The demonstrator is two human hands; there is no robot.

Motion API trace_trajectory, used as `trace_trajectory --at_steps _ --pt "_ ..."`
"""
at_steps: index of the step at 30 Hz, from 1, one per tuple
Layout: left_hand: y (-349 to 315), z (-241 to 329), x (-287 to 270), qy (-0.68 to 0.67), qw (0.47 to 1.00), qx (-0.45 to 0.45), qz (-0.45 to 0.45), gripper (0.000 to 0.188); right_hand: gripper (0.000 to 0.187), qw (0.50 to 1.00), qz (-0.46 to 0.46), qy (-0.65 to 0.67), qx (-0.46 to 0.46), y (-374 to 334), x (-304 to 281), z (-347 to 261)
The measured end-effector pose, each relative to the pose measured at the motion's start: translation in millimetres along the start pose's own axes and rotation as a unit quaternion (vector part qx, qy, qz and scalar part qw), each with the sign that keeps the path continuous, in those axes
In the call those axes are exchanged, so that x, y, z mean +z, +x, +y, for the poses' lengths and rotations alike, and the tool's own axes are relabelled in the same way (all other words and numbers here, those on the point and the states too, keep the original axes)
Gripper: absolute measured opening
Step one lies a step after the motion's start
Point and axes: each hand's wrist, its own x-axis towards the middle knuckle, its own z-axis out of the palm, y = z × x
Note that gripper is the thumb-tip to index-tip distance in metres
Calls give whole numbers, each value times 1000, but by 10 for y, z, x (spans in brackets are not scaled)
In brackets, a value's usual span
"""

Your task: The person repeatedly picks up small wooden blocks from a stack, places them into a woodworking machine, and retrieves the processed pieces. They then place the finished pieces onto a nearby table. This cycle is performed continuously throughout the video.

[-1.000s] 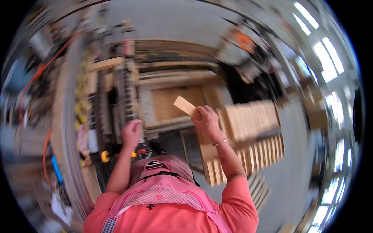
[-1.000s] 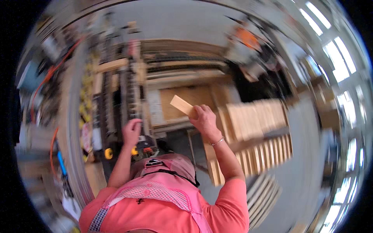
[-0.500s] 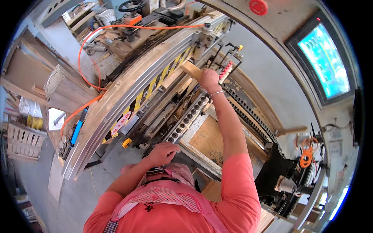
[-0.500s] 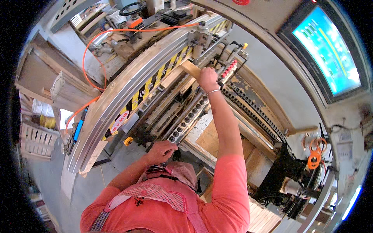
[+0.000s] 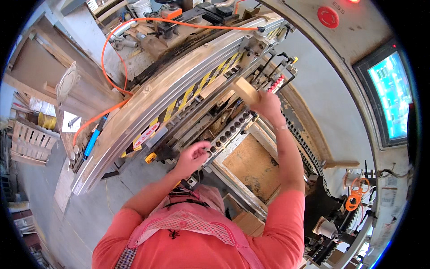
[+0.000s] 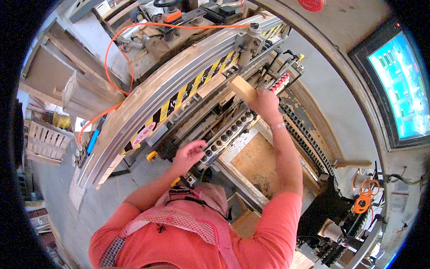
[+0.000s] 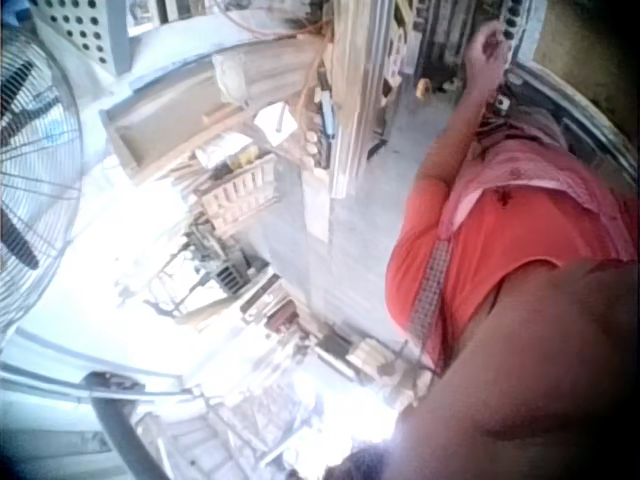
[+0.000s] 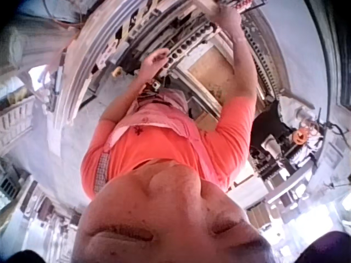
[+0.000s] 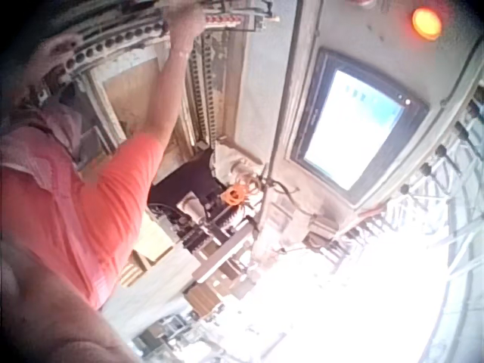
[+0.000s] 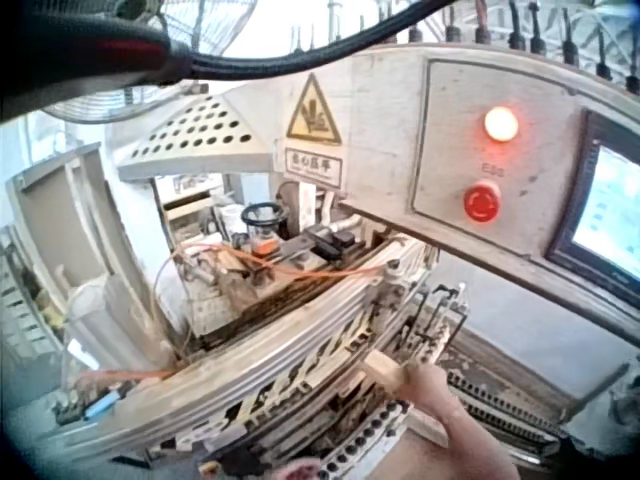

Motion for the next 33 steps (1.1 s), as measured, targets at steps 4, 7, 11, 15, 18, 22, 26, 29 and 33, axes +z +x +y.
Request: trace_trajectory --at_steps 4,7,11,15,18,22,26,29,33 --pt "261 -41 148 -120 992 -7 -44 55 49 965 -140 215 -45 -745 0 -207" --pt "387 -83 248 -133 982 10 -131 53 47 943 -185 262 -93 -1083 101 -528" --pt "266 33 238 -153 987 10 -52 37 42 924 -219 298 -98 -1067 84 -642" --pt "107 -105 61 -64 997 44 -8 22 35 974 -129 180 -48 -586 69 -403" --pt "-45 -326 -40 -33 993 108 30 16 43 1000 -5 -10 -23 7 206 -49" --pt "-88 -223 -78 128 983 134 3 11 35 995 -14 -94 6 584 416 144" --pt "-79 -216 -52 81 989 125 5 13 31 995 6 -89 37 856 656 101" --pt "-87 -133 -26 84 990 113 9 14 30 997 7 -79 21 856 682 -9" --pt "-74 -177 -54 99 989 108 -6 13 45 998 -30 -58 7 744 572 -46"
